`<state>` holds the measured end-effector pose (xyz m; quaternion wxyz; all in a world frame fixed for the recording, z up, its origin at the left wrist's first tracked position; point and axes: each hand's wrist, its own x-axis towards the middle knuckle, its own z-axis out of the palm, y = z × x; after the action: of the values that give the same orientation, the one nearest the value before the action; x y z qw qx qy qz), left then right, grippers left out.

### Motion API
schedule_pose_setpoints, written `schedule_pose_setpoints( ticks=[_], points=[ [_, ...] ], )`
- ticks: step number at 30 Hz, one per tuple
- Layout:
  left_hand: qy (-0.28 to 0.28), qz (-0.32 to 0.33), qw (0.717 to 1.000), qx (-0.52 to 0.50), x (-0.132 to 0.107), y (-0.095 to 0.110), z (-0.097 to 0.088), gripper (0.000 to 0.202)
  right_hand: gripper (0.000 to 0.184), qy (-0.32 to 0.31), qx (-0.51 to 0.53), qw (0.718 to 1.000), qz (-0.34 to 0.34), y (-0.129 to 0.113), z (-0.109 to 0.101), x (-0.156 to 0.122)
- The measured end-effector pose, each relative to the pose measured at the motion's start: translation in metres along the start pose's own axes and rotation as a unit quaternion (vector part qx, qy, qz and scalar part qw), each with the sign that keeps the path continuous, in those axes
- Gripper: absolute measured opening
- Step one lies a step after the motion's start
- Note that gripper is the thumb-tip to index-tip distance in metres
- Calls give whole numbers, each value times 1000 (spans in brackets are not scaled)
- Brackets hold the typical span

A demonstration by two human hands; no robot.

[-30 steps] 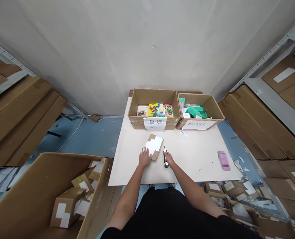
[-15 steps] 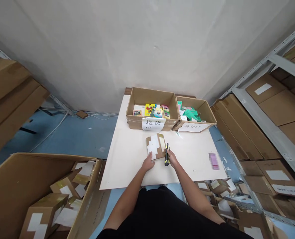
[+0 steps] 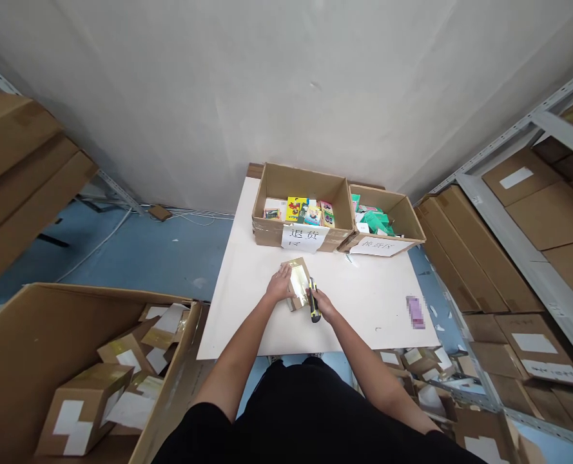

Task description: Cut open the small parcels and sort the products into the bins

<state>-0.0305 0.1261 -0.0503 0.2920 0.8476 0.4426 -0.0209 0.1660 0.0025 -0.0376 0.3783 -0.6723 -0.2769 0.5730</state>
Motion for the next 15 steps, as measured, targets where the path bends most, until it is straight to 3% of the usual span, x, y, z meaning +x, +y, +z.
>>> schedule_pose_setpoints(
  ticks=[5, 8, 12, 15],
  points=[
    [-14, -14, 1000, -11, 4, 30, 33, 126, 47, 61, -114, 990, -48, -3, -12, -1],
    [-33, -29, 999, -8, 5, 54, 50, 124, 36, 86, -231, 968, -40, -14, -20, 5],
    [-66, -63, 996, 11, 12, 72, 51, 126, 28, 102, -389, 915, -34, -44, -19, 28],
    [-94, -81, 992, 31, 16, 77, 46, 125, 34, 86, -475, 876, -22, -65, -7, 48]
  ],
)
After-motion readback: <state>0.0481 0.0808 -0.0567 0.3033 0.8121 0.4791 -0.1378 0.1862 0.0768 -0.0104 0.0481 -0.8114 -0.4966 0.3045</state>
